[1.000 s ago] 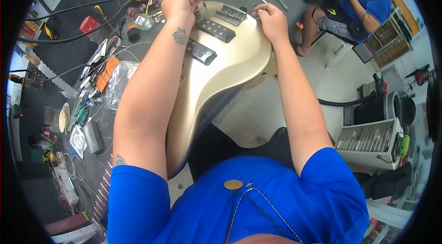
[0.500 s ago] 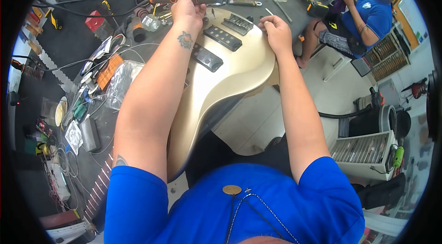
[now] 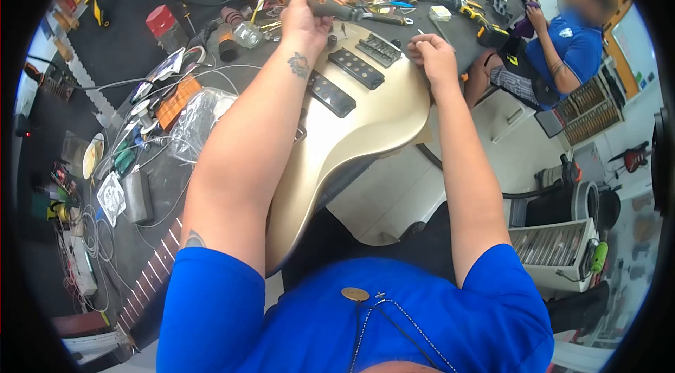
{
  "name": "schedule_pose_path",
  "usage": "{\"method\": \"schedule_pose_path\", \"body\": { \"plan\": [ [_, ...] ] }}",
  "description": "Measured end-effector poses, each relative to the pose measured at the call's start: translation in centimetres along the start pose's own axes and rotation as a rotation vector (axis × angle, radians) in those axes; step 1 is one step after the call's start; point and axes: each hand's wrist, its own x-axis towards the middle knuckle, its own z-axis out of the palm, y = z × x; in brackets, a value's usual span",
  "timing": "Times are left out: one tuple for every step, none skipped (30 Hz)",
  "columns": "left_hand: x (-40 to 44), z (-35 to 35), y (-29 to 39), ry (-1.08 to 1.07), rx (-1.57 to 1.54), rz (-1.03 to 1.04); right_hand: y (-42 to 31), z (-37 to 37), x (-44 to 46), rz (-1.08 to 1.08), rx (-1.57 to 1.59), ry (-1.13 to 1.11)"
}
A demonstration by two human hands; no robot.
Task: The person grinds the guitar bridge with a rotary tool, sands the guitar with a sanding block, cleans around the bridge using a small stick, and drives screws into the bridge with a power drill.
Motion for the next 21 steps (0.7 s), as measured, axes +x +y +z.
{"method": "schedule_pose_path", "body": {
  "plan": [
    [0.1,-0.1,-0.2,-0.006,0.01,0.001,-0.7,0.0,0.5,0.013,-0.026,-0.014],
    [0.3,-0.2,-0.4,-0.012,0.02,0.002,-1.7,0.3,0.9,-0.035,-0.049,-0.046],
    [0.3,-0.1,-0.5,0.0,0.039,-0.012,-3.0,0.7,1.4,-0.084,-0.07,-0.079],
    [0.2,0.1,-0.6,0.009,0.052,-0.013,-4.4,1.1,2.0,-0.14,-0.09,-0.111],
    [-0.1,0.2,-0.7,0.01,0.072,0.004,-6.4,2.1,2.3,-0.188,-0.122,-0.143],
    [-0.6,0.4,-0.7,0.009,0.094,0.025,-8.5,3.4,2.7,-0.271,-0.227,-0.174],
    [-0.9,0.7,-0.5,0.03,0.094,0.013,-10.5,4.8,3.1,-0.356,-0.331,-0.202],
    [-0.5,0.4,-0.9,0.016,0.105,0.01,-12.4,6.4,3.4,-0.439,-0.436,-0.226],
    [-0.7,0.6,-0.9,0.009,0.089,0.022,-14.1,8.3,3.8,-0.512,-0.477,-0.263],
    [-1.1,0.7,-1.0,0.001,0.072,0.03,-16.1,10.1,4.3,-0.526,-0.63,-0.326],
    [-1.2,0.6,-0.8,-0.057,0.091,0.027,-17.1,12.3,4.6,-0.566,-0.683,-0.347],
    [-1.2,0.7,-0.7,-0.05,0.068,0.037,-18.0,14.1,5.0,-0.606,-0.737,-0.369],
    [-1.3,1.0,-0.9,-0.039,0.045,0.048,-18.4,15.5,5.9,-0.611,-0.839,-0.382],
    [-1.4,1.3,-1.0,-0.022,0.02,0.064,-18.4,17.2,6.8,-0.619,-0.939,-0.4],
    [-1.2,1.3,-1.5,-0.002,0.053,0.085,-18.9,19.2,7.4,-0.637,-1.036,-0.422],
    [-1.0,1.2,-1.5,0.027,0.086,0.111,-19.6,21.0,7.6,-0.584,-1.029,-0.514],
    [-1.8,1.4,-1.0,0.025,0.119,0.076,-20.2,22.1,7.7,-0.522,-1.024,-0.603],
    [-2.2,1.2,-1.1,0.008,0.112,0.092,-20.4,21.6,7.9,-0.431,-1.038,-0.667],
    [-2.4,1.4,-1.2,-0.019,0.069,0.053,-19.8,21.4,8.1,-0.456,-1.059,-0.646],
    [-2.1,1.2,-0.9,-0.045,0.038,0.026,-19.6,21.6,7.9,-0.493,-1.067,-0.625],
    [-1.6,1.3,-0.7,-0.065,0.05,0.051,-20.7,21.3,7.2,-0.431,-1.056,-0.627]
  ]
}}
